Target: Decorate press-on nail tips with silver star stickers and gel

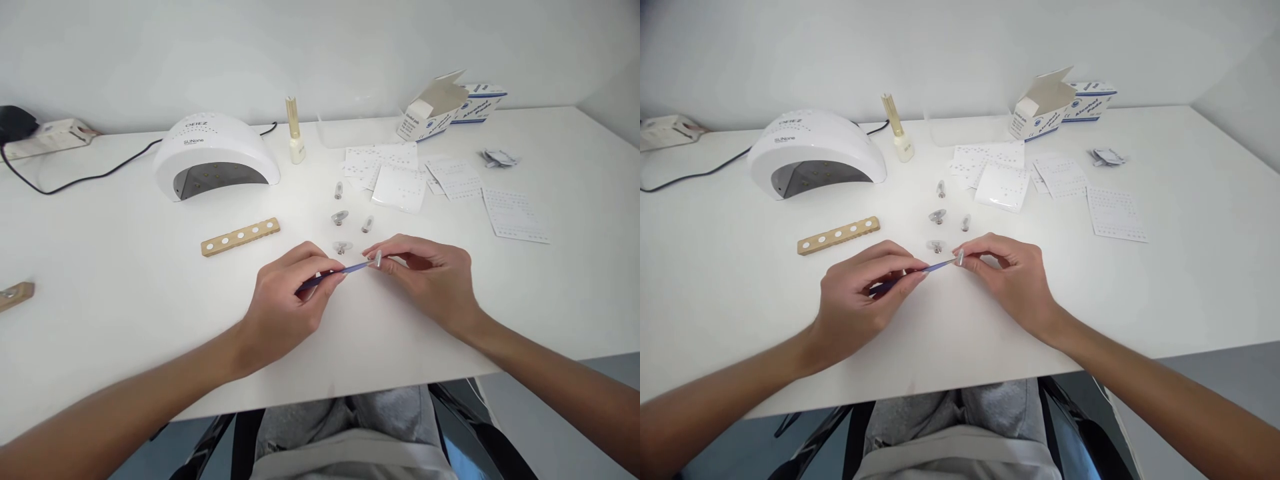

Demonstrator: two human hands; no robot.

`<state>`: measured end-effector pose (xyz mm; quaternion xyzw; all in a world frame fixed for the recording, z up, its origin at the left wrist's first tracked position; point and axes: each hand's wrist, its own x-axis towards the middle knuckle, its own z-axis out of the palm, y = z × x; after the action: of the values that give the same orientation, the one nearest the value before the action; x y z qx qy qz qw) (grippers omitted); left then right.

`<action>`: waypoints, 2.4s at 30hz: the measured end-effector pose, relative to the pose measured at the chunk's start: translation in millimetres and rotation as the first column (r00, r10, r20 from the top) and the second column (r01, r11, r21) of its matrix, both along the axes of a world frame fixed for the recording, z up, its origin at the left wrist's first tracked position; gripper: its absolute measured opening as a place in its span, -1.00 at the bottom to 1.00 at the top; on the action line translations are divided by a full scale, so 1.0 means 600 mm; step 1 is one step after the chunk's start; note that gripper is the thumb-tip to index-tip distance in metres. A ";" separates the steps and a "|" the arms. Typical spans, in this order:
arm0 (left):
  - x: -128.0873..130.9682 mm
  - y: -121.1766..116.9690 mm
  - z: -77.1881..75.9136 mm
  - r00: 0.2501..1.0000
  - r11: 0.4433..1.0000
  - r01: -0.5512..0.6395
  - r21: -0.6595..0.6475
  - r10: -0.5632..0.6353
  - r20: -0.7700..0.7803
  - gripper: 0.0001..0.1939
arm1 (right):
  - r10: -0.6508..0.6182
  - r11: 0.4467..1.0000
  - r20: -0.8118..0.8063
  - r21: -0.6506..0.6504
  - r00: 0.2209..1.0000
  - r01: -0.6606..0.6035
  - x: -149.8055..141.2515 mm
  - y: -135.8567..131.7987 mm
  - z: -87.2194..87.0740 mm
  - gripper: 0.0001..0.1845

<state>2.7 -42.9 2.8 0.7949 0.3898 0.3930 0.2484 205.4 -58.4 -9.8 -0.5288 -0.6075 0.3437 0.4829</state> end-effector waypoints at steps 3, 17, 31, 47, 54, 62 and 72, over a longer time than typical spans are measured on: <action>0.000 0.000 -0.002 1.000 0.996 0.011 0.085 -0.009 -0.019 -0.88 | 0.003 1.000 0.028 0.000 1.000 -0.003 0.001 0.000 -0.001 -0.85; -0.005 0.004 -0.008 0.997 0.954 0.018 0.298 0.005 -0.075 -0.86 | 0.003 1.000 0.011 0.021 1.000 -0.003 0.001 0.000 -0.002 -0.86; -0.014 0.008 -0.013 0.949 0.783 0.043 0.621 0.163 -0.271 -0.83 | -0.037 0.999 0.066 -0.007 0.997 0.037 0.000 0.001 0.001 -0.94; -0.014 0.006 0.002 0.926 0.741 0.061 0.669 0.208 -0.314 -0.86 | -0.052 0.999 0.068 -0.005 0.996 0.053 0.000 0.001 -0.002 -0.96; -0.013 -0.001 0.002 0.953 0.828 0.014 0.561 0.159 -0.259 -0.82 | -0.028 0.998 0.090 0.067 0.996 0.022 0.002 0.000 -0.005 -0.89; -0.010 -0.002 0.008 0.946 0.837 -0.003 0.547 0.180 -0.271 -0.85 | -0.038 0.995 0.132 0.101 0.991 0.025 0.003 -0.001 -0.004 -0.86; -0.014 0.000 0.001 0.937 0.788 0.034 0.615 0.189 -0.295 -0.87 | -0.014 0.988 0.146 0.154 0.989 -0.008 0.003 0.002 -0.006 -0.82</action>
<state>-5.7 -43.2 3.5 0.8709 0.3115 0.3640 -0.1099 207.2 -57.5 -13.4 -0.5147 -0.6652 0.2553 0.4768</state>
